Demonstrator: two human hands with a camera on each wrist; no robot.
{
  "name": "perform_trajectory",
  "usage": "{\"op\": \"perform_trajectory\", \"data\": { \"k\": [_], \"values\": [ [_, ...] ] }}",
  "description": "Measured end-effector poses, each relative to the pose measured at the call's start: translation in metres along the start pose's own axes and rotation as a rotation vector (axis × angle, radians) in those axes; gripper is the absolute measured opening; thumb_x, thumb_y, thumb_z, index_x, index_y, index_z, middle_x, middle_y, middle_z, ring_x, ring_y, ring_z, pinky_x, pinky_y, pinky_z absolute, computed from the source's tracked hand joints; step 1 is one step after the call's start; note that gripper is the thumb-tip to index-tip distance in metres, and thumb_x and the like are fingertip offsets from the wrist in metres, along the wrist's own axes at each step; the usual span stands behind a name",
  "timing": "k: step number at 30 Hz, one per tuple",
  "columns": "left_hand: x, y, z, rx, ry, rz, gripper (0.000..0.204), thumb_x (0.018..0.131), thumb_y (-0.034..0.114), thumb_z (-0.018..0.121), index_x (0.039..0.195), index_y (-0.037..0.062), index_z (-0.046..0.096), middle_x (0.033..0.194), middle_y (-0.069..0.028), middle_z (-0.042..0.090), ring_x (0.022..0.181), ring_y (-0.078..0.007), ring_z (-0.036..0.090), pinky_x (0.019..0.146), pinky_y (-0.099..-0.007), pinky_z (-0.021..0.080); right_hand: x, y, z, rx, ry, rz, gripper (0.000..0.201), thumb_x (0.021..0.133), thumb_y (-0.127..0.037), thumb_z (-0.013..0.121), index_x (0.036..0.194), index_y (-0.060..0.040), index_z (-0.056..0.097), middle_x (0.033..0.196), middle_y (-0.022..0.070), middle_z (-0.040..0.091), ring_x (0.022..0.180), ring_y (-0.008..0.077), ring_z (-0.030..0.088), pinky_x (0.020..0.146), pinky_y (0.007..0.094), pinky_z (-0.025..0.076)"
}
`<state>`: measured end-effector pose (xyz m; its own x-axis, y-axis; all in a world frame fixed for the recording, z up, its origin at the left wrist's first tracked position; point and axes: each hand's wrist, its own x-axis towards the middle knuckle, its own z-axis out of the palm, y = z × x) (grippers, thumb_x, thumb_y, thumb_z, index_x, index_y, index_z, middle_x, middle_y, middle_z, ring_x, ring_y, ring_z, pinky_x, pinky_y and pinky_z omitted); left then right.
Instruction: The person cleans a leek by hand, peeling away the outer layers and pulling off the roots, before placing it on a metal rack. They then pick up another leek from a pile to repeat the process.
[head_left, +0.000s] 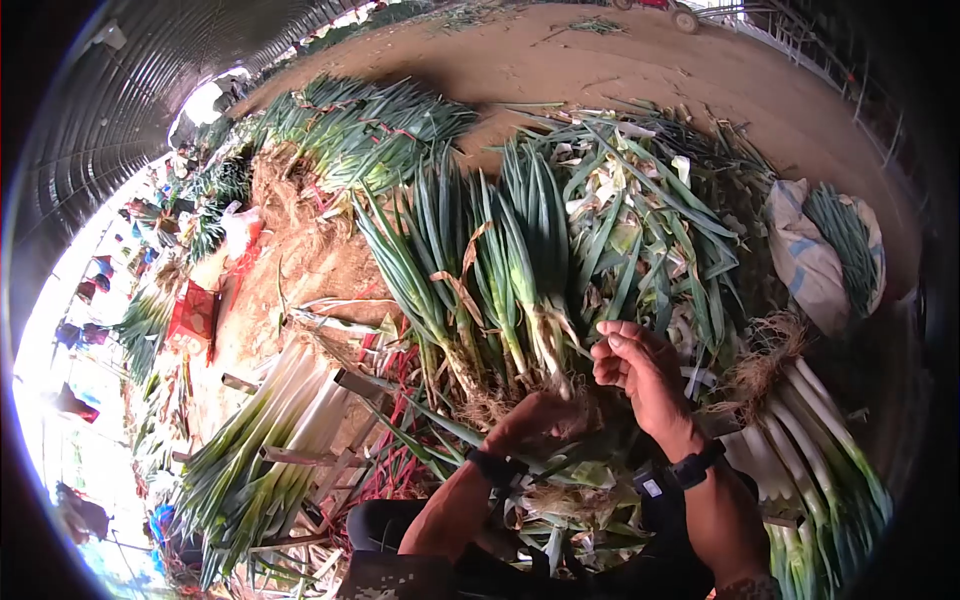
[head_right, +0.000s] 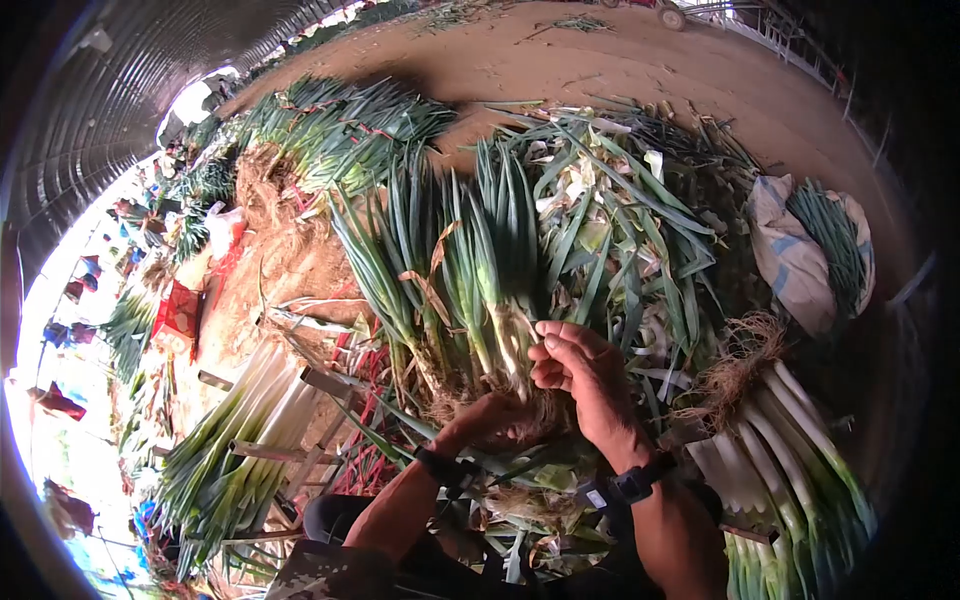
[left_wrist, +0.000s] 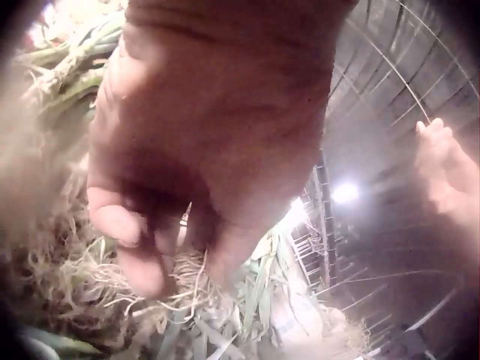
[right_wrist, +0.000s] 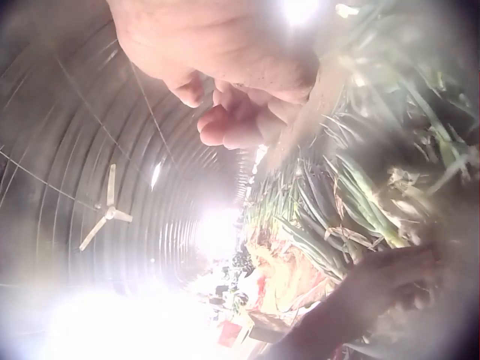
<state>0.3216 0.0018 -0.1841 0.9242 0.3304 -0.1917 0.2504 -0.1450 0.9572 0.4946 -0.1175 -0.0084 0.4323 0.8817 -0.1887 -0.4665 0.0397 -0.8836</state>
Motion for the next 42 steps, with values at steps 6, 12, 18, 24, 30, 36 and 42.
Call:
{"op": "perform_trajectory", "data": {
  "k": [6,12,18,24,30,36,42],
  "values": [
    [-0.041,0.089,-0.015,-0.042,0.057,-0.01,0.032,0.093,0.016,0.067,0.122,0.0034,0.068,0.104,-0.0072,0.072,0.086,-0.0105,0.068,0.072,-0.0285,0.056,0.025,0.045,-0.02,-0.474,0.002,0.12,0.033,0.095,-0.036,0.067,0.113,-0.009,0.069,0.095,0.0039,0.072,0.078,0.0125,0.068,0.071,0.0284,0.056],
    [-0.086,0.148,0.018,0.157,-0.247,-0.016,0.033,0.097,0.018,0.065,0.128,0.0092,0.066,0.115,-0.0106,0.071,0.094,-0.0174,0.069,0.081,-0.034,0.055,0.02,0.085,-0.012,-0.255,-0.277,0.468,0.032,0.087,-0.032,0.078,0.097,-0.0019,0.071,0.081,0.006,0.07,0.066,0.0105,0.063,0.06,0.0256,0.049],
    [-0.167,0.178,-0.045,0.013,0.079,-0.102,0.047,0.098,0.022,0.066,0.139,0.0027,0.055,0.12,-0.0098,0.07,0.092,-0.0158,0.071,0.079,-0.028,0.058,-0.003,0.044,0.015,-0.323,-0.364,0.113,0.034,0.092,-0.037,0.07,0.096,-0.0036,0.07,0.081,0.0013,0.067,0.07,0.0075,0.061,0.062,0.0243,0.047],
    [-0.183,0.178,-0.068,-0.136,0.474,-0.034,0.038,0.101,0.032,0.06,0.122,0.001,0.067,0.105,-0.0032,0.071,0.086,-0.0088,0.062,0.074,-0.0252,0.051,-0.03,0.023,0.015,-0.106,-0.545,0.024,0.044,0.095,-0.024,0.069,0.128,0.0047,0.059,0.094,0.0075,0.069,0.081,0.0148,0.066,0.072,0.0292,0.054],
    [-0.125,0.195,-0.044,-0.444,0.689,0.154,0.056,0.099,0.037,0.063,0.138,-0.0017,0.054,0.11,-0.0084,0.069,0.086,-0.015,0.067,0.078,-0.0301,0.054,-0.063,0.016,0.018,-0.128,-0.744,0.192,0.046,0.096,-0.021,0.065,0.134,0.0014,0.054,0.105,0.0088,0.072,0.089,0.0169,0.068,0.078,0.0302,0.053],
    [-0.098,0.155,-0.063,-0.617,0.736,0.358,0.016,0.095,0.019,0.071,0.1,0.0046,0.071,0.091,-0.0035,0.071,0.084,-0.0127,0.066,0.077,-0.0295,0.053,-0.069,0.029,0.028,-0.273,-0.435,0.077,0.031,0.095,-0.024,0.068,0.117,-0.0021,0.066,0.089,0.0017,0.069,0.074,0.0076,0.06,0.063,0.0236,0.048],
    [-0.091,0.139,-0.058,-0.444,0.731,0.345,0.021,0.095,0.015,0.07,0.112,0.0039,0.072,0.1,-0.0021,0.074,0.091,-0.0105,0.066,0.085,-0.0284,0.051,-0.052,0.028,0.029,-0.368,-0.208,0.164,0.047,0.102,-0.044,0.05,0.108,-0.0011,0.067,0.073,0.0041,0.065,0.057,0.0084,0.057,0.051,0.0256,0.045]
  ]
}}
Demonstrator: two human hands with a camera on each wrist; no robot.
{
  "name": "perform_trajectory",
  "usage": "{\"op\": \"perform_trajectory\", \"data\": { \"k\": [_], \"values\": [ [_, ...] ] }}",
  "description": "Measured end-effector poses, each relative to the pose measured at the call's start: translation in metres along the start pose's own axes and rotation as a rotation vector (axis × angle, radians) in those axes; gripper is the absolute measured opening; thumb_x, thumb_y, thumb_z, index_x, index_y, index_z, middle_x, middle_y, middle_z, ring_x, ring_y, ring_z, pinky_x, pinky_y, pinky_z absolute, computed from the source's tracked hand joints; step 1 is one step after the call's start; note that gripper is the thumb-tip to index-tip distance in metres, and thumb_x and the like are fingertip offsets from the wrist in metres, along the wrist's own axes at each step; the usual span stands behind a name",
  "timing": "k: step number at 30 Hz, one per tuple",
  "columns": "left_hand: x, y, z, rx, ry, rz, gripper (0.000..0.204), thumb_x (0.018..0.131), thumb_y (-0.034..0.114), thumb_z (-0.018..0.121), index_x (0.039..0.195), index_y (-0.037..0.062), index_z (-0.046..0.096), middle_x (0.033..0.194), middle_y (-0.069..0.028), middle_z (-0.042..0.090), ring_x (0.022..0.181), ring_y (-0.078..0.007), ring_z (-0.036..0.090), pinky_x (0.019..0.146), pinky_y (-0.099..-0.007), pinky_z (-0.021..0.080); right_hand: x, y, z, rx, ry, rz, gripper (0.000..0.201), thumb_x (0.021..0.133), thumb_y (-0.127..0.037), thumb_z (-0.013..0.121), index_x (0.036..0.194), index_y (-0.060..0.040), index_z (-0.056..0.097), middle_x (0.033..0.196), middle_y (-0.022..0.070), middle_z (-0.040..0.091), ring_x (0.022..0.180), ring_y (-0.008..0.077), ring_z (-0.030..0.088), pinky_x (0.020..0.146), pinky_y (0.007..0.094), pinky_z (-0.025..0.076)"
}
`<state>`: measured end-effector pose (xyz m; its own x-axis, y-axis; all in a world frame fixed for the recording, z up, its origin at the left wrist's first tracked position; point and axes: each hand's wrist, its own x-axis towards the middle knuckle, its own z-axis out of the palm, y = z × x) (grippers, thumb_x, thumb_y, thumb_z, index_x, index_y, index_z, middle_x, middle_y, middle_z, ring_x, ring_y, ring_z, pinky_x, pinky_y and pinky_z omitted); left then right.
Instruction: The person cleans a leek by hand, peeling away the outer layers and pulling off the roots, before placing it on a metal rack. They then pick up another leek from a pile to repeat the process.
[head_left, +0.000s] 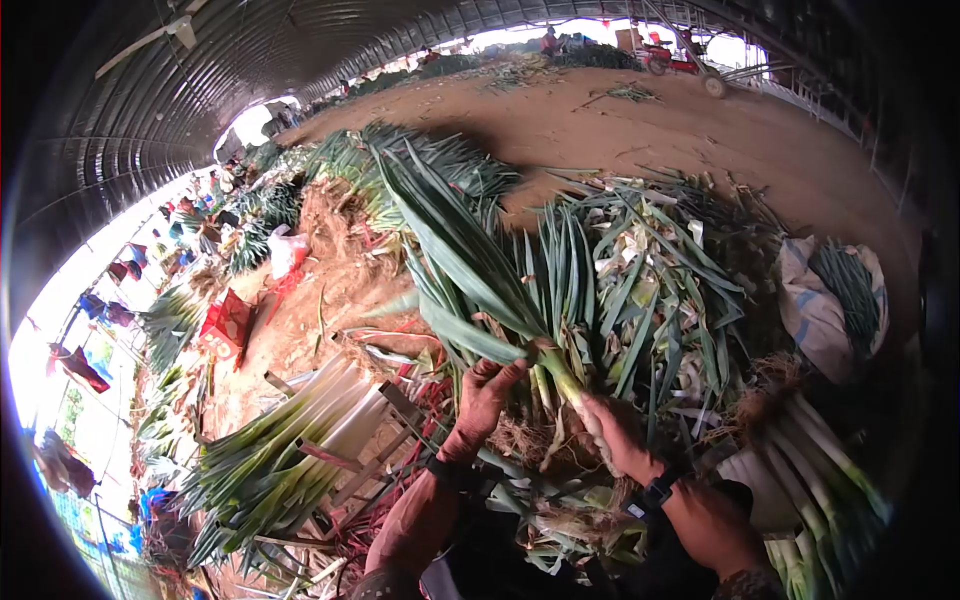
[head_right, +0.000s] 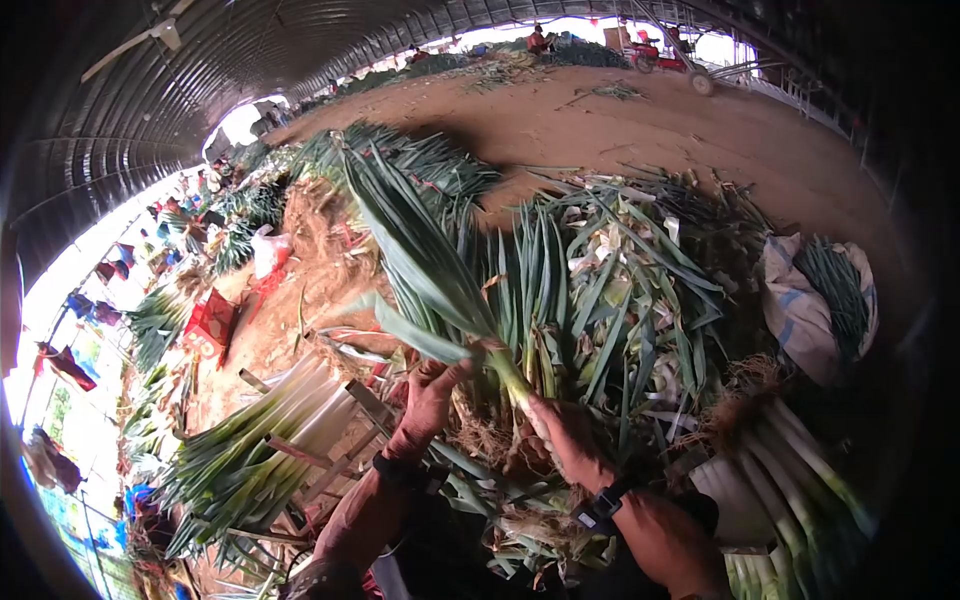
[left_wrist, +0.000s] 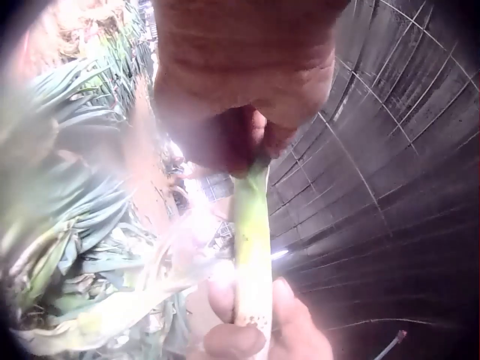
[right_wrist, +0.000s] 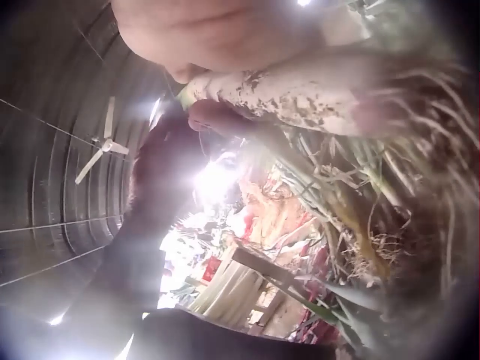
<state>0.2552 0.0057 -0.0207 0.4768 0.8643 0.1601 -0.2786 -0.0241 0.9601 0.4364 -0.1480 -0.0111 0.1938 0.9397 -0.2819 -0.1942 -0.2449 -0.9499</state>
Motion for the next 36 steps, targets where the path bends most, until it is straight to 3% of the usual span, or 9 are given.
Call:
{"op": "perform_trajectory", "data": {
  "k": [3,5,6,7,10,15,18,28,36],
  "values": [
    [-0.034,0.002,0.002,0.204,-0.327,-0.196,0.02,0.094,0.014,0.071,0.113,0.0054,0.073,0.099,0.0,0.073,0.092,-0.0074,0.063,0.083,-0.0265,0.05,0.025,0.025,-0.011,-0.042,0.096,-0.015,0.05,0.101,-0.05,0.05,0.101,-0.0024,0.067,0.07,0.0029,0.064,0.057,0.0087,0.058,0.05,0.0255,0.044],
    [-0.058,-0.011,0.011,0.52,-0.852,-0.324,0.023,0.093,0.019,0.073,0.109,0.0028,0.072,0.092,-0.0027,0.071,0.088,-0.0101,0.063,0.072,-0.0278,0.052,0.062,0.058,-0.031,-0.155,0.204,-0.157,0.058,0.1,-0.055,0.049,0.086,-0.0017,0.065,0.064,0.0019,0.058,0.055,0.0134,0.055,0.05,0.0301,0.041],
    [-0.061,-0.064,0.003,0.206,-1.211,0.06,0.032,0.093,0.029,0.071,0.104,-0.0006,0.069,0.087,-0.0049,0.07,0.082,-0.0148,0.067,0.073,-0.0324,0.052,0.06,0.044,-0.028,-0.216,0.26,-0.148,0.062,0.099,-0.059,0.049,0.081,-0.0015,0.064,0.062,0.0018,0.057,0.055,0.0149,0.053,0.051,0.032,0.039],
    [-0.083,-0.029,0.02,0.147,-1.171,-0.502,0.033,0.093,0.03,0.071,0.104,-0.0003,0.067,0.084,-0.0041,0.068,0.08,-0.014,0.066,0.072,-0.0325,0.051,0.056,0.029,-0.023,-0.276,0.315,-0.135,0.067,0.098,-0.063,0.048,0.076,-0.0014,0.063,0.061,0.0016,0.055,0.054,0.0165,0.051,0.051,0.0338,0.038],
    [-0.067,-0.044,0.004,0.327,-1.263,-0.688,0.039,0.091,0.034,0.073,0.111,0.0008,0.067,0.089,-0.0056,0.071,0.085,-0.0146,0.068,0.076,-0.0327,0.054,0.059,0.035,-0.029,-0.203,0.255,-0.043,0.069,0.097,-0.065,0.048,0.078,-0.0001,0.063,0.062,0.003,0.057,0.056,0.0141,0.054,0.051,0.0313,0.039],
    [-0.023,-0.033,-0.035,0.509,-0.556,0.03,0.026,0.099,0.027,0.064,0.106,0.0033,0.072,0.09,-0.0044,0.072,0.078,-0.0129,0.068,0.068,-0.0271,0.053,0.063,0.047,-0.02,0.072,0.119,0.008,0.062,0.097,-0.063,0.049,0.111,-0.0045,0.066,0.071,0.0036,0.063,0.051,0.0108,0.056,0.045,0.0256,0.042],
    [-0.006,-0.002,-0.023,0.123,-0.1,-0.296,0.038,0.096,0.028,0.07,0.114,-0.005,0.066,0.096,-0.0052,0.071,0.076,-0.0107,0.064,0.07,-0.0268,0.052,0.049,0.028,0.0,0.381,-0.028,0.133,0.052,0.099,-0.055,0.052,0.109,-0.005,0.063,0.07,0.0046,0.061,0.048,0.0108,0.048,0.041,0.0254,0.036],
    [0.003,0.007,-0.009,-0.106,0.02,-0.315,0.047,0.097,0.046,0.064,0.104,0.0002,0.067,0.079,-0.0022,0.065,0.062,-0.0095,0.056,0.057,-0.0242,0.044,0.039,0.032,0.024,0.32,-0.16,0.075,0.045,0.101,-0.042,0.054,0.113,-0.0002,0.062,0.073,0.0078,0.061,0.049,0.0103,0.05,0.044,0.0253,0.04],
    [0.004,-0.013,-0.017,-0.319,0.07,-0.4,0.029,0.095,0.028,0.058,0.096,-0.001,0.064,0.071,-0.0065,0.062,0.056,-0.0159,0.056,0.055,-0.0276,0.045,0.036,0.032,0.029,0.078,-0.123,-0.007,0.041,0.097,-0.041,0.058,0.105,-0.0009,0.065,0.07,0.007,0.062,0.046,0.0097,0.05,0.04,0.0231,0.037]
  ]
}}
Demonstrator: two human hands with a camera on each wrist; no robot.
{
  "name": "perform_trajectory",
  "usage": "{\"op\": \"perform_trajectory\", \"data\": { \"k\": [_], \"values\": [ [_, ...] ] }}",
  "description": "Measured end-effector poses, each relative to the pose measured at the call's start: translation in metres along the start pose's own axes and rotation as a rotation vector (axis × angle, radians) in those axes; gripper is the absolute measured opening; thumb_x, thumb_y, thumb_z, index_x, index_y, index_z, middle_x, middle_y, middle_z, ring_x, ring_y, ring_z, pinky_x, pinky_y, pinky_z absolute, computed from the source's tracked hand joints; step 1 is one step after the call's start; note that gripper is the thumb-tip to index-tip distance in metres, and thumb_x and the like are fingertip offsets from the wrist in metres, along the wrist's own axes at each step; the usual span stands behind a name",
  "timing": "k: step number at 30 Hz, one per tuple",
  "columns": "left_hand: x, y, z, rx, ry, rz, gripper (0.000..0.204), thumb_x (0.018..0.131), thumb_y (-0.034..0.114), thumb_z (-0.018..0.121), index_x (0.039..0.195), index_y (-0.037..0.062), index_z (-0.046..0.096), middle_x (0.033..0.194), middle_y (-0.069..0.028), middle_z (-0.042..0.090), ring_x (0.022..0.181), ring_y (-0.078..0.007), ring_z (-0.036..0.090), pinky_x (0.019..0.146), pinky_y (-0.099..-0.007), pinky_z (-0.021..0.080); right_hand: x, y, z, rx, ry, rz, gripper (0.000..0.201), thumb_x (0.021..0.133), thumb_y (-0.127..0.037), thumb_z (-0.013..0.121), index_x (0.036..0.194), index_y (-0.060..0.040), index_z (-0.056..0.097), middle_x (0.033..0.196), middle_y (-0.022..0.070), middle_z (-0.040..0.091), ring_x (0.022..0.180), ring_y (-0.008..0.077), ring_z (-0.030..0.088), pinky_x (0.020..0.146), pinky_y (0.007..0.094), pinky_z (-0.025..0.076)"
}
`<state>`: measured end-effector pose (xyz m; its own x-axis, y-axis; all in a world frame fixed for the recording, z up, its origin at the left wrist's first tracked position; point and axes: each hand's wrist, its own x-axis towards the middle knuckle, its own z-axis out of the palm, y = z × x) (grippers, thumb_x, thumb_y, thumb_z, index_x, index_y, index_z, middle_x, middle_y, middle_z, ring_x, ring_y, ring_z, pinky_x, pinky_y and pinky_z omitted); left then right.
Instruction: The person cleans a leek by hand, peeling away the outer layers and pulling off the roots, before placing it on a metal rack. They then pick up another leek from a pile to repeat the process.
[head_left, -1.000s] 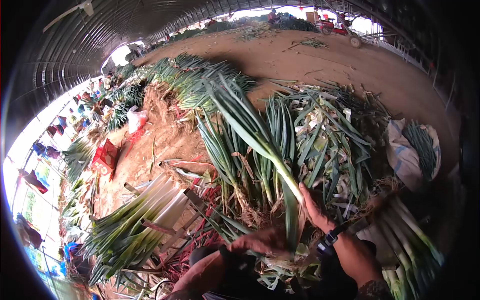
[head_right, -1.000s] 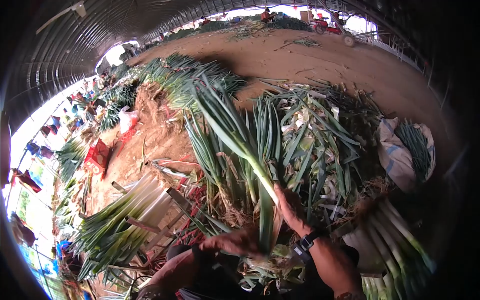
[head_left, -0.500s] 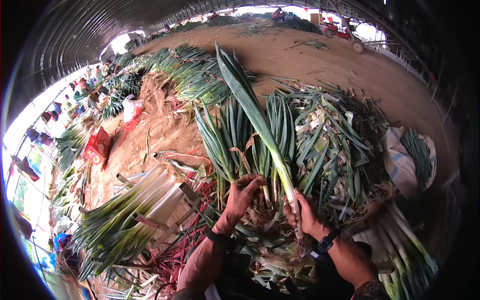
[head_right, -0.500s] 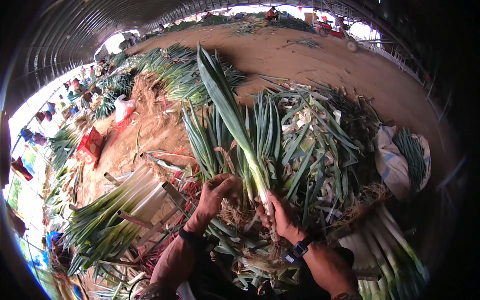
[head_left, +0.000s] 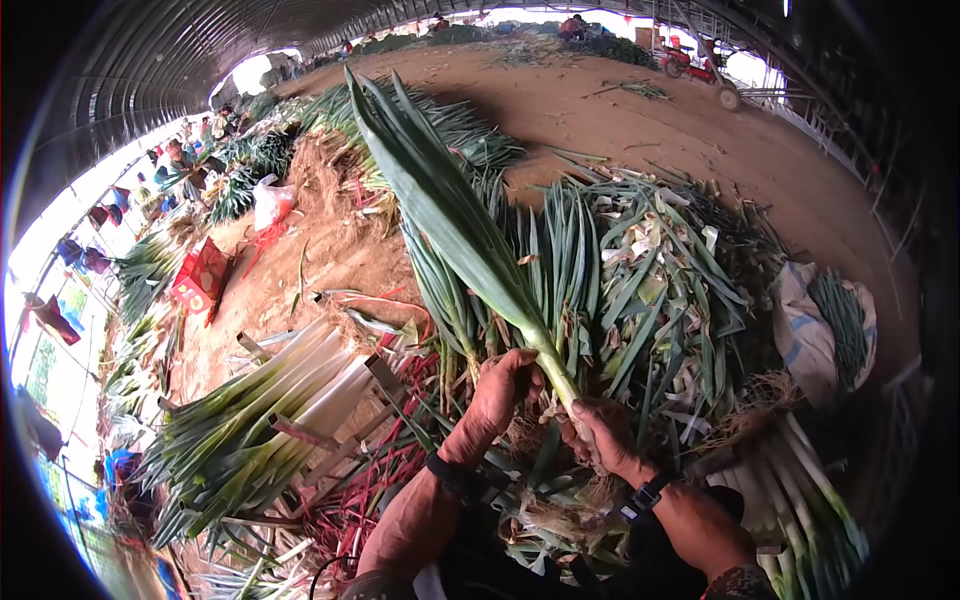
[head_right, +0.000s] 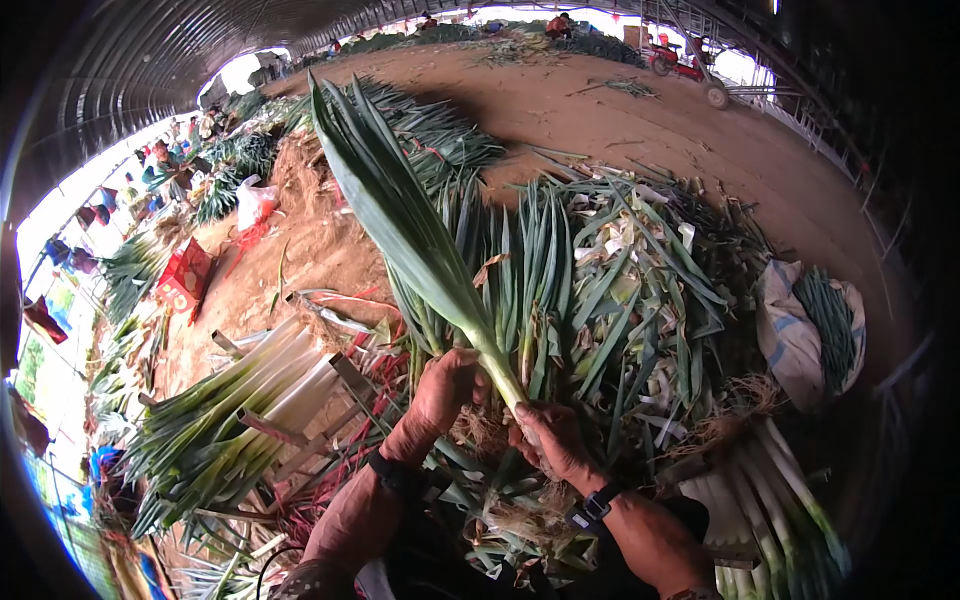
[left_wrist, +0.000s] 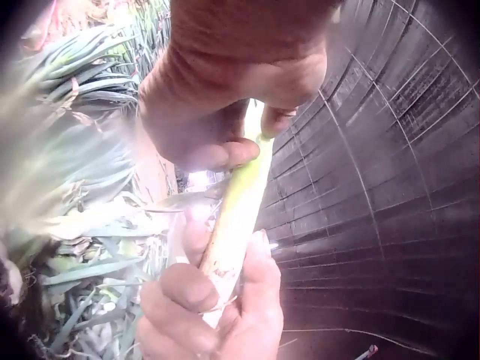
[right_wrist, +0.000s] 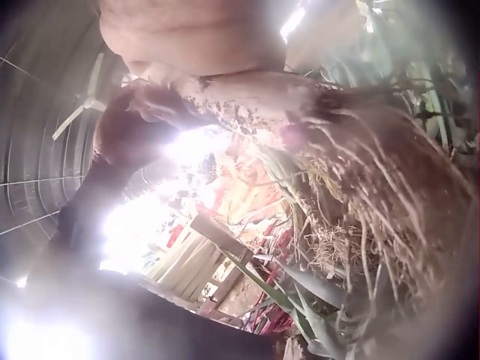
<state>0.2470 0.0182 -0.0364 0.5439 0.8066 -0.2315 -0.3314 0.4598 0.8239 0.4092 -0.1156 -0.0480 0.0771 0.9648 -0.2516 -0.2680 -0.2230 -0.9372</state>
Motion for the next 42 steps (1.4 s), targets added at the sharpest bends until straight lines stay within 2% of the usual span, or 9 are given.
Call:
{"op": "perform_trajectory", "data": {
  "k": [12,13,15,17,21,29,33,36,42],
  "values": [
    [0.002,-0.027,-0.009,0.593,-0.299,0.066,0.02,0.097,0.016,0.057,0.1,-0.002,0.066,0.071,-0.0045,0.063,0.058,-0.0135,0.062,0.054,-0.0254,0.05,-0.002,-0.013,-0.014,0.382,-0.291,0.169,0.055,0.101,-0.05,0.047,0.11,0.002,0.061,0.068,0.0066,0.059,0.043,0.0104,0.047,0.039,0.0245,0.037],
    [0.007,-0.038,-0.012,0.884,-0.595,0.38,0.02,0.099,0.015,0.058,0.106,-0.0018,0.067,0.075,-0.0036,0.064,0.06,-0.0134,0.063,0.052,-0.0253,0.051,0.0,-0.014,-0.016,0.464,-0.381,0.178,0.055,0.102,-0.051,0.047,0.111,0.0021,0.06,0.069,0.0068,0.059,0.043,0.0105,0.047,0.039,0.0247,0.037],
    [0.009,-0.056,-0.016,0.807,-0.495,0.494,0.022,0.1,0.017,0.058,0.11,-0.0009,0.067,0.079,-0.0034,0.066,0.063,-0.0136,0.064,0.054,-0.0253,0.051,0.003,-0.018,-0.019,0.538,-0.464,0.146,0.055,0.102,-0.051,0.046,0.111,0.0024,0.059,0.07,0.0075,0.06,0.044,0.0107,0.048,0.04,0.0247,0.038],
    [-0.005,-0.036,0.003,0.366,-0.259,0.074,0.027,0.099,0.024,0.063,0.112,0.0006,0.067,0.084,-0.0029,0.068,0.07,-0.0126,0.065,0.063,-0.025,0.052,0.0,-0.021,-0.016,0.401,-0.334,0.11,0.054,0.102,-0.05,0.047,0.111,0.0023,0.06,0.07,0.0079,0.06,0.045,0.0107,0.048,0.04,0.0246,0.039],
    [-0.027,0.006,0.031,-0.082,-0.154,0.139,0.025,0.097,0.027,0.068,0.099,0.0025,0.068,0.08,-0.0014,0.067,0.072,-0.0103,0.064,0.067,-0.0241,0.05,-0.003,-0.016,-0.012,0.266,-0.183,0.072,0.052,0.102,-0.048,0.049,0.109,0.0019,0.062,0.069,0.0075,0.061,0.045,0.0108,0.05,0.041,0.0243,0.04],
    [-0.01,-0.017,0.005,0.211,-0.048,0.16,0.012,0.095,0.013,0.067,0.087,0.0035,0.068,0.072,0.0015,0.061,0.064,-0.008,0.055,0.059,-0.0268,0.045,-0.002,-0.014,-0.012,0.274,-0.157,0.084,0.053,0.102,-0.049,0.048,0.1,0.002,0.063,0.067,0.0068,0.061,0.044,0.0104,0.05,0.039,0.0241,0.038],
    [-0.004,-0.041,-0.014,0.946,-0.463,-0.066,0.022,0.092,0.017,0.071,0.103,-0.0021,0.07,0.086,-0.0042,0.068,0.078,-0.0143,0.062,0.067,-0.0299,0.05,-0.001,-0.014,-0.013,0.24,-0.139,0.117,0.052,0.102,-0.048,0.047,0.093,0.0007,0.062,0.066,0.0067,0.061,0.044,0.0101,0.05,0.038,0.0242,0.038],
    [0.002,-0.035,-0.022,0.637,-0.206,0.295,0.031,0.093,0.021,0.071,0.114,0.0,0.07,0.099,-0.0079,0.071,0.091,-0.014,0.064,0.078,-0.0265,0.051,-0.005,-0.017,-0.009,0.083,-0.065,0.043,0.051,0.102,-0.047,0.048,0.091,-0.0002,0.063,0.066,0.0063,0.061,0.046,0.0094,0.051,0.04,0.0243,0.039],
    [-0.004,0.039,-0.019,-0.112,-0.059,0.294,0.042,0.091,0.032,0.074,0.119,0.0015,0.064,0.106,-0.0059,0.07,0.094,-0.0152,0.065,0.074,-0.0276,0.05,-0.013,-0.014,0.006,-0.311,-0.009,-0.123,0.047,0.101,-0.045,0.053,0.095,-0.0012,0.068,0.068,0.0036,0.063,0.051,0.007,0.052,0.046,0.0222,0.04]
  ]
}}
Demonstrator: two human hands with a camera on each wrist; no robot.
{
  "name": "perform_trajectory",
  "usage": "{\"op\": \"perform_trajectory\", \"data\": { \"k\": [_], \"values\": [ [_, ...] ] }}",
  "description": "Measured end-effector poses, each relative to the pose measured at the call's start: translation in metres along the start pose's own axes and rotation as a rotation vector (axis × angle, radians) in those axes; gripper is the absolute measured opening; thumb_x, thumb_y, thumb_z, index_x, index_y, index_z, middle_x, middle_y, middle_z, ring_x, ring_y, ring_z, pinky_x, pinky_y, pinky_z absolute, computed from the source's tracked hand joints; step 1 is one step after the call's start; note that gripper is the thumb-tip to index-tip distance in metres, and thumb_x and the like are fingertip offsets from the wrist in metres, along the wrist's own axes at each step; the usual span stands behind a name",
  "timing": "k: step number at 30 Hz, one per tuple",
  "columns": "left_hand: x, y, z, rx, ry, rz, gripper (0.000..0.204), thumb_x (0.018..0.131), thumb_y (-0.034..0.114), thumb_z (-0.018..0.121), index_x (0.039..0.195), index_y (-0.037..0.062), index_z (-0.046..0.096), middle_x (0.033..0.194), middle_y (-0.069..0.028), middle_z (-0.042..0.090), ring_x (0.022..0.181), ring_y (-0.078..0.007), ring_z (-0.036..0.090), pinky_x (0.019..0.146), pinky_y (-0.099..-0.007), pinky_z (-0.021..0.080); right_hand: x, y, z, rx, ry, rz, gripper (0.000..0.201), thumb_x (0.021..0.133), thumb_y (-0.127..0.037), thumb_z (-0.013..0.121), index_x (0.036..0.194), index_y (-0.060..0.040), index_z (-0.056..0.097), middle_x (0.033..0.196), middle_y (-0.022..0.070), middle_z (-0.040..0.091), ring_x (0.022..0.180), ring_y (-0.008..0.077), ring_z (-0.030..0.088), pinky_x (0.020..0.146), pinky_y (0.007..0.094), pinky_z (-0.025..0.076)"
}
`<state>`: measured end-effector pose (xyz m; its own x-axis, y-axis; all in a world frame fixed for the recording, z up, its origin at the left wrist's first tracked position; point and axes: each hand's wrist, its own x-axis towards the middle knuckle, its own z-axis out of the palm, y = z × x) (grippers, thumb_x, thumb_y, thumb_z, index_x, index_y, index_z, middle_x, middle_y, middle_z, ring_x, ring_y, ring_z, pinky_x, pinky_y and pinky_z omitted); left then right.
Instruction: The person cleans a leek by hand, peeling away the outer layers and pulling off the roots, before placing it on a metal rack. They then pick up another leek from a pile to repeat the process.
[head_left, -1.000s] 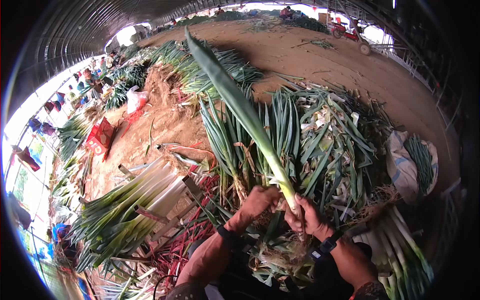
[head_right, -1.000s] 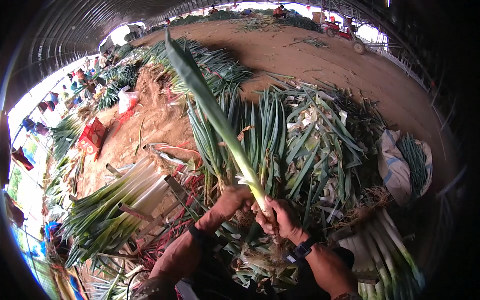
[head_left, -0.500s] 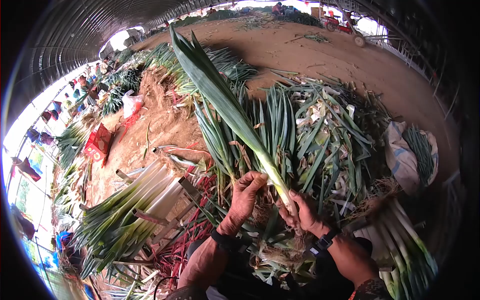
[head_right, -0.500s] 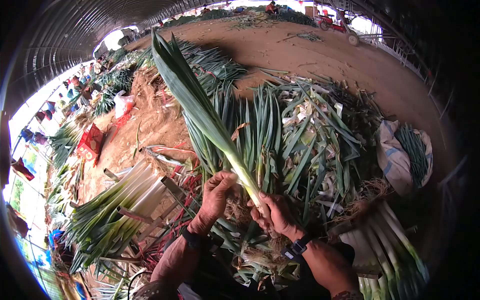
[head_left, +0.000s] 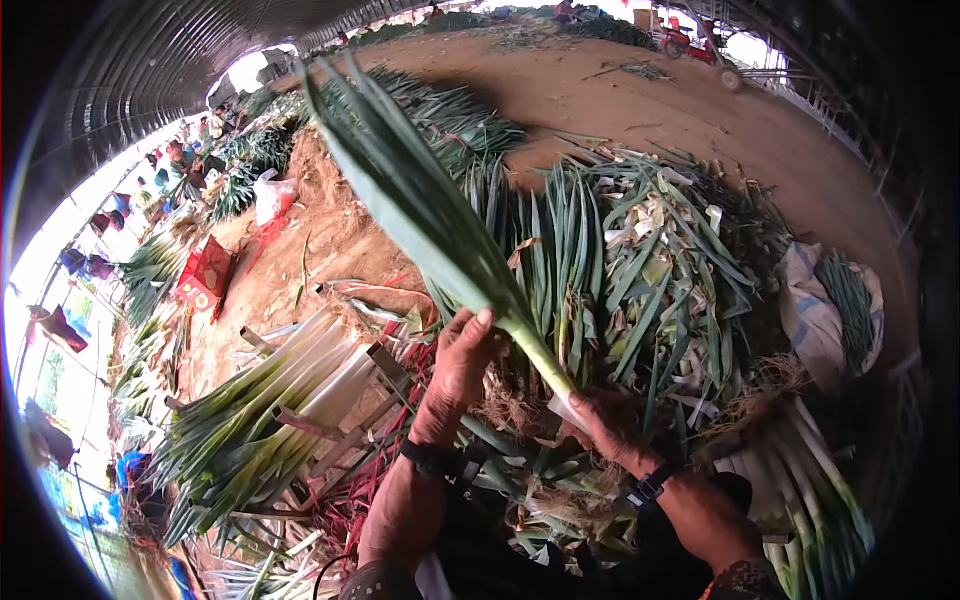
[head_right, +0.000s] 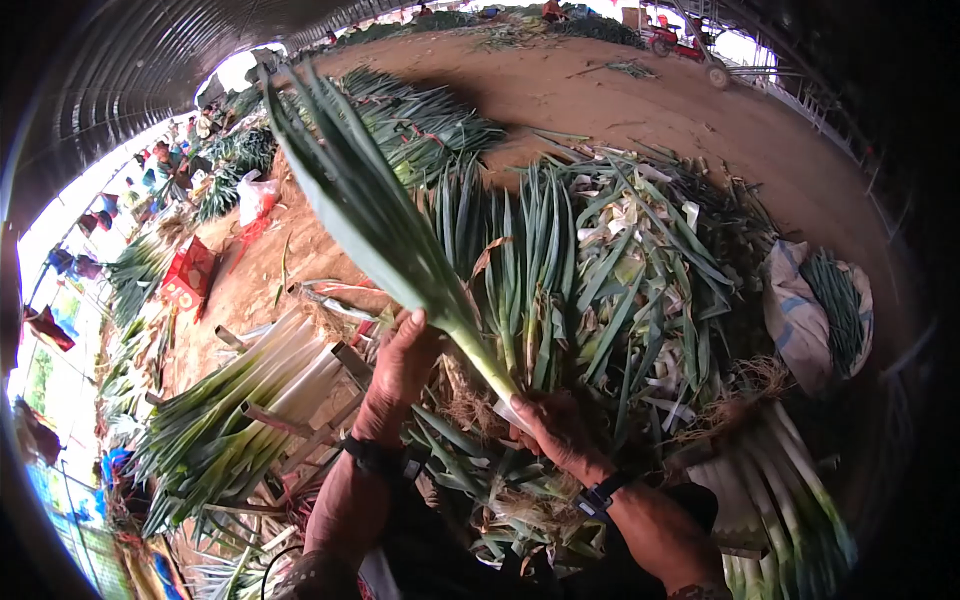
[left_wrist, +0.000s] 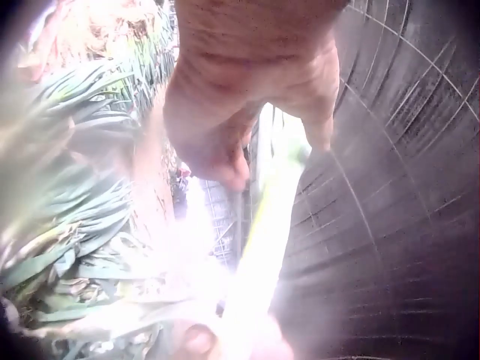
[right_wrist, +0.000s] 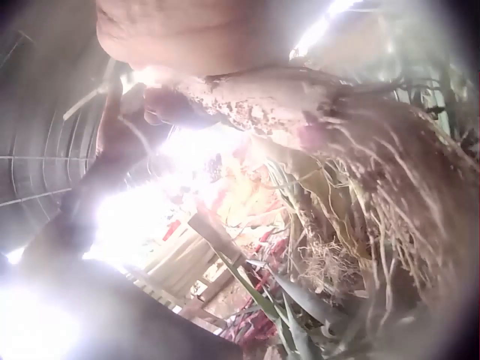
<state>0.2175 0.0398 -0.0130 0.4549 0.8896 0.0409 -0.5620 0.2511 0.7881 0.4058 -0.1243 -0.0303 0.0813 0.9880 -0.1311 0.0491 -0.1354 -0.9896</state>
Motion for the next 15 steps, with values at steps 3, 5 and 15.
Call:
{"op": "perform_trajectory", "data": {
  "k": [3,5,15],
  "values": [
    [0.0,-0.004,-0.009,0.151,0.106,0.031,0.035,0.094,0.027,0.072,0.115,0.0004,0.064,0.103,-0.0073,0.069,0.09,-0.0168,0.067,0.076,-0.032,0.055,0.012,0.005,-0.001,-0.202,-0.018,-0.003,0.046,0.098,-0.048,0.06,0.099,-0.0025,0.071,0.068,0.0007,0.064,0.058,0.0112,0.058,0.054,0.0278,0.044],
    [-0.001,-0.008,-0.01,0.189,0.134,0.056,0.032,0.093,0.026,0.073,0.112,0.0009,0.066,0.102,-0.0063,0.07,0.089,-0.0158,0.067,0.078,-0.033,0.056,0.019,0.006,-0.008,-0.509,0.048,0.005,0.048,0.094,-0.05,0.065,0.101,-0.0025,0.072,0.072,0.006,0.066,0.065,0.0195,0.063,0.06,0.0347,0.047],
    [-0.02,-0.039,0.027,0.361,0.107,0.052,0.033,0.095,0.024,0.072,0.113,-0.0025,0.066,0.097,-0.0064,0.072,0.087,-0.013,0.066,0.079,-0.0294,0.054,0.048,0.024,0.002,-0.346,0.345,-0.268,0.032,0.081,-0.027,0.079,0.1,-0.0037,0.07,0.088,0.0138,0.073,0.076,0.0272,0.072,0.069,0.0363,0.056]
  ]
}}
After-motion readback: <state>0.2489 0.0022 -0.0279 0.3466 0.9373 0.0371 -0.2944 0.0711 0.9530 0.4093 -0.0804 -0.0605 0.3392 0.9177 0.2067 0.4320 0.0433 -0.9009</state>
